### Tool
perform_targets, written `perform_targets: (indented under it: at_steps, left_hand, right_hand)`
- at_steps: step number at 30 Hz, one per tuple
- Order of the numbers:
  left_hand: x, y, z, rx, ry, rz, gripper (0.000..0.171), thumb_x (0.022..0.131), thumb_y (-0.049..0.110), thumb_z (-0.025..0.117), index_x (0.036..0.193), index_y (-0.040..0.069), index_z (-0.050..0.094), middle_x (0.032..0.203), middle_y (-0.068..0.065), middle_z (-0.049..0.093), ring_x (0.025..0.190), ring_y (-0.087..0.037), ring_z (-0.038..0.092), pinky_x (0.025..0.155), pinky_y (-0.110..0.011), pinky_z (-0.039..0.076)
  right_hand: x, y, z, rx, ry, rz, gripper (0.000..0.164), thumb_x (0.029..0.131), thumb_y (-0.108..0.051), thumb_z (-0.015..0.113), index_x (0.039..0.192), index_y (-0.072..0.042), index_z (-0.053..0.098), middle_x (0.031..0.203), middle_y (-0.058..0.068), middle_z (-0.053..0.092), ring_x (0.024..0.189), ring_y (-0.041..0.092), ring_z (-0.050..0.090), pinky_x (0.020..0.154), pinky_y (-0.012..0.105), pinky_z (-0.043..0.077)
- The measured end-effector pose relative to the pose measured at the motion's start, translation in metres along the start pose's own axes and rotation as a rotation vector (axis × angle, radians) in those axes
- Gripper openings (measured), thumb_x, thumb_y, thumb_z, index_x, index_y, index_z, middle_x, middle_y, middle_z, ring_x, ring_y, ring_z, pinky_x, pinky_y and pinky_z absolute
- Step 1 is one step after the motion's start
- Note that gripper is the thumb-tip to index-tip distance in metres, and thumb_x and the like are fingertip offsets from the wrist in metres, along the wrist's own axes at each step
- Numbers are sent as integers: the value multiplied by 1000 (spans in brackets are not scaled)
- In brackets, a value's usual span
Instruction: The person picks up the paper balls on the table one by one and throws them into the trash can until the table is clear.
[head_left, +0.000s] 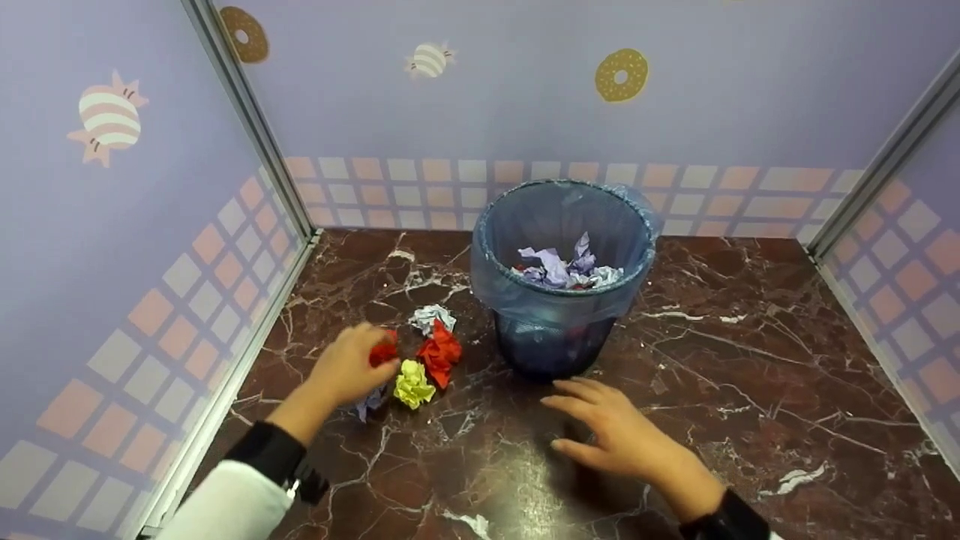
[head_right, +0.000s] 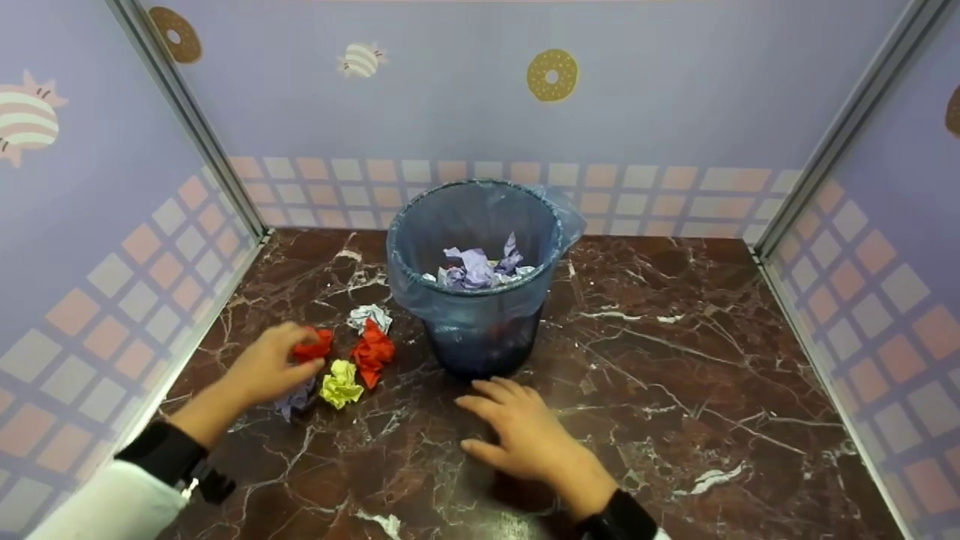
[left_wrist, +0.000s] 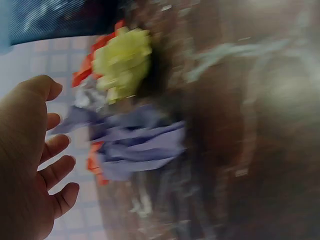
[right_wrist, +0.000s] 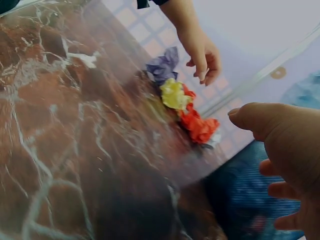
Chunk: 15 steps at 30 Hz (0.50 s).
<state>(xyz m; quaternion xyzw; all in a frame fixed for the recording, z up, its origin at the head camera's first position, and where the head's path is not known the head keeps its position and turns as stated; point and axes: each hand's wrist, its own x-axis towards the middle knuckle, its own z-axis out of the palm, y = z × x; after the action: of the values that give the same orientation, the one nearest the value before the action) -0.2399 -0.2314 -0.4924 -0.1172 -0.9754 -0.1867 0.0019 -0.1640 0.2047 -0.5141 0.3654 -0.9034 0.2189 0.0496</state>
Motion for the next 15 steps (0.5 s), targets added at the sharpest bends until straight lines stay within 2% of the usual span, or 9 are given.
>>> perform_targets:
  at_steps: [4,8,15]
  left_hand:
    - [-15,-7,19,59,79,30,33,88,36,74,112,14,73,110,-4,68,98,-26,61,83,-51,55]
    - [-27,-12,35,68,136,27,25,85,31,75,104,17,73,103,-3,67,93,-27,61,78,-50,53]
    - [-37,-18,57,55,157,9,25,82,24,76,103,13,71,102,-5,62,97,-28,60,80,-47,54]
  right_hand:
    - [9,-8,13,38,-29,20,64,95,-61,61,152,-33,50,162,6,45,147,42,43,116,70,34]
    - [13,-13,24,89,-31,5,63,97,-61,59,151,-30,52,161,9,46,147,43,42,116,69,34]
    - [13,-15,31,145,-24,15,62,96,-58,62,149,-27,55,159,10,48,146,42,44,118,66,35]
